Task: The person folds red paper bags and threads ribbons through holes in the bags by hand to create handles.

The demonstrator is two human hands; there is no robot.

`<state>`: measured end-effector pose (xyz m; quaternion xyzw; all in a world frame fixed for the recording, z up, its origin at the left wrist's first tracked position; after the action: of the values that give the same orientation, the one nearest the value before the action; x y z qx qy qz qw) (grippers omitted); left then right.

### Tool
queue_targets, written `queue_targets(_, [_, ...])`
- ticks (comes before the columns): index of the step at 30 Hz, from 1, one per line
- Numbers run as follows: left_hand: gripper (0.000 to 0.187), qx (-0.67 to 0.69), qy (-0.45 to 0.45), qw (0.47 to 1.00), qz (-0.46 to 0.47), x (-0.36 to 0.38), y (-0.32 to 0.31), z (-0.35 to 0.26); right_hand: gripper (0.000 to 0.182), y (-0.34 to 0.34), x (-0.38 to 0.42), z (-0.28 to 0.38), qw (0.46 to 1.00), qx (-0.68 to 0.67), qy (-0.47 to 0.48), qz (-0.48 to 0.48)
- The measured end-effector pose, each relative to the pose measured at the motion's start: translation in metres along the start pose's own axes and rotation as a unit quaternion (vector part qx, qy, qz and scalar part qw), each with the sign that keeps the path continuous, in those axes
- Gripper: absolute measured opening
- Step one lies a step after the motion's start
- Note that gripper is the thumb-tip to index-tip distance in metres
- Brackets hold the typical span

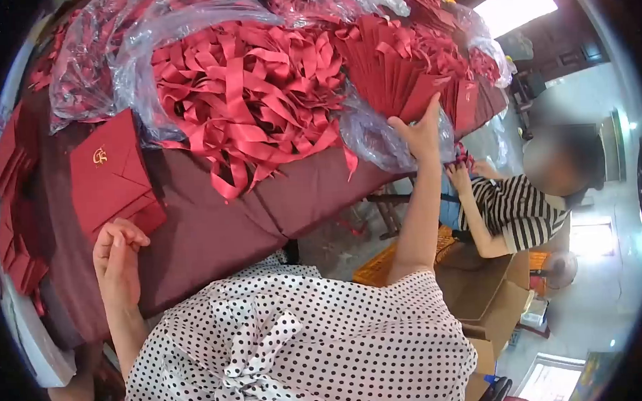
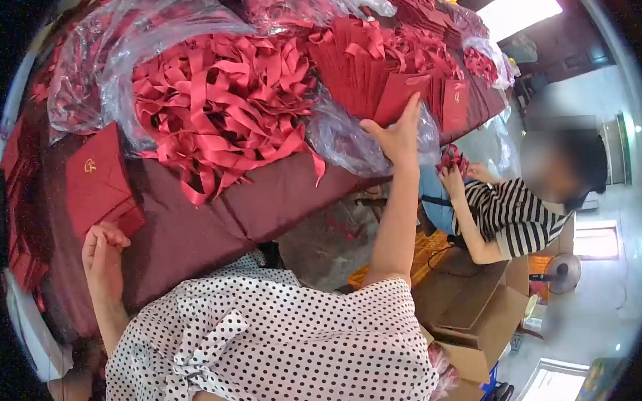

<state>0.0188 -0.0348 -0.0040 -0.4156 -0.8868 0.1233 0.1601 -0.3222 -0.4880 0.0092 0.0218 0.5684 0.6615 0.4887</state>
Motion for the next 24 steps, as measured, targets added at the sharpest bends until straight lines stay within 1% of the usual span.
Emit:
queue_targets(2, [0.013, 0.003, 0.003, 1.000, 0.000, -0.002, -0.001, 0.001, 0.130, -0.010, -0.016, 0.008, 1.000, -0.015, 0.009, 0.026])
queue_targets(4, [0.013, 0.000, 0.010, 1.000, 0.008, -0.003, -0.005, 0.002, 0.128, -0.028, -0.026, -0.001, 0.999, -0.033, 0.036, 0.021])
queue_targets(6, [0.013, -0.029, 0.001, 1.000, -0.006, -0.002, -0.008, 0.000, 0.126, -0.039, -0.035, -0.005, 0.996, 0.007, 0.083, 0.009])
queue_targets(7, [0.014, -0.052, -0.006, 0.998, -0.016, 0.001, -0.009, -0.004, 0.124, -0.035, -0.038, -0.003, 0.998, 0.022, 0.033, 0.050])
queue_targets(8, [0.015, -0.082, -0.006, 0.996, -0.033, 0.002, -0.006, -0.005, 0.122, -0.027, -0.035, 0.001, 0.999, -0.008, 0.013, 0.051])
queue_targets(9, [0.015, -0.111, -0.016, 0.993, -0.035, 0.005, -0.005, -0.011, 0.120, -0.018, -0.034, 0.008, 0.997, 0.041, 0.016, 0.069])
queue_targets(10, [0.015, -0.143, -0.025, 0.989, -0.039, 0.007, -0.003, -0.019, 0.116, -0.011, -0.033, 0.004, 0.993, 0.067, -0.017, 0.099])
queue_targets(11, [0.015, -0.176, -0.024, 0.983, -0.049, 0.008, 0.003, -0.027, 0.111, 0.001, -0.032, 0.007, 0.989, 0.100, -0.031, 0.099])
queue_targets(12, [0.016, -0.208, -0.022, 0.977, -0.053, 0.008, 0.008, -0.034, 0.108, 0.010, -0.029, 0.001, 0.997, 0.041, -0.014, 0.069])
queue_targets(13, [0.017, -0.220, -0.018, 0.973, -0.073, 0.013, 0.015, -0.042, 0.106, 0.015, -0.023, -0.016, 0.997, 0.000, -0.048, 0.062])
queue_targets(14, [0.018, -0.232, -0.012, 0.969, -0.085, 0.010, 0.021, -0.051, 0.104, 0.010, -0.024, -0.061, 0.999, 0.003, -0.006, 0.044])
queue_targets(16, [0.016, -0.286, -0.059, 0.950, -0.108, 0.000, 0.030, -0.072, 0.102, 0.011, -0.021, -0.053, 0.996, -0.015, -0.024, 0.082])
queue_targets(17, [0.014, -0.366, -0.117, 0.917, -0.111, -0.010, 0.033, -0.083, 0.102, 0.012, -0.019, -0.041, 0.994, -0.043, -0.032, 0.097])
queue_targets(18, [0.013, -0.439, -0.173, 0.874, -0.112, -0.022, 0.035, -0.091, 0.102, 0.012, -0.019, -0.043, 0.994, -0.041, -0.031, 0.098])
queue_targets(19, [0.018, -0.527, -0.216, 0.814, -0.116, -0.039, 0.033, -0.095, 0.102, 0.014, -0.019, -0.050, 0.994, -0.011, -0.038, 0.098])
queue_targets(20, [0.024, -0.608, -0.257, 0.742, -0.119, -0.053, 0.032, -0.098, 0.102, 0.017, -0.018, -0.053, 0.994, 0.019, -0.044, 0.096])
queue_targets(21, [0.031, -0.636, -0.242, 0.721, -0.128, -0.073, 0.041, -0.089, 0.102, 0.021, -0.017, -0.051, 0.994, 0.021, -0.042, 0.097])
queue_targets(22, [0.039, -0.664, -0.228, 0.699, -0.137, -0.091, 0.050, -0.081, 0.100, 0.028, -0.017, -0.044, 0.996, 0.048, -0.012, 0.075])
queue_targets(23, [0.039, -0.663, -0.228, 0.699, -0.138, -0.102, 0.056, -0.084, 0.099, 0.034, -0.017, -0.035, 0.996, 0.075, 0.018, 0.050])
queue_targets(24, [0.045, -0.697, -0.173, 0.684, -0.129, -0.117, 0.063, -0.079, 0.099, 0.040, -0.017, -0.018, 0.996, 0.076, 0.017, 0.050])
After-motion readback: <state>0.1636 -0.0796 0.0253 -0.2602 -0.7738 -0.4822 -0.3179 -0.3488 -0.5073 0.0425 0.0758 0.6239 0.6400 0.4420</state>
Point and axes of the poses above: each hand's wrist, its own x-axis away from the middle knuckle, its own y-axis out of the back of the hand, z = x × y, the point moved 7 cm from there along -x, towards the middle knuckle, and after that the axes turned 12 degrees about y, right-handed, at the moved point
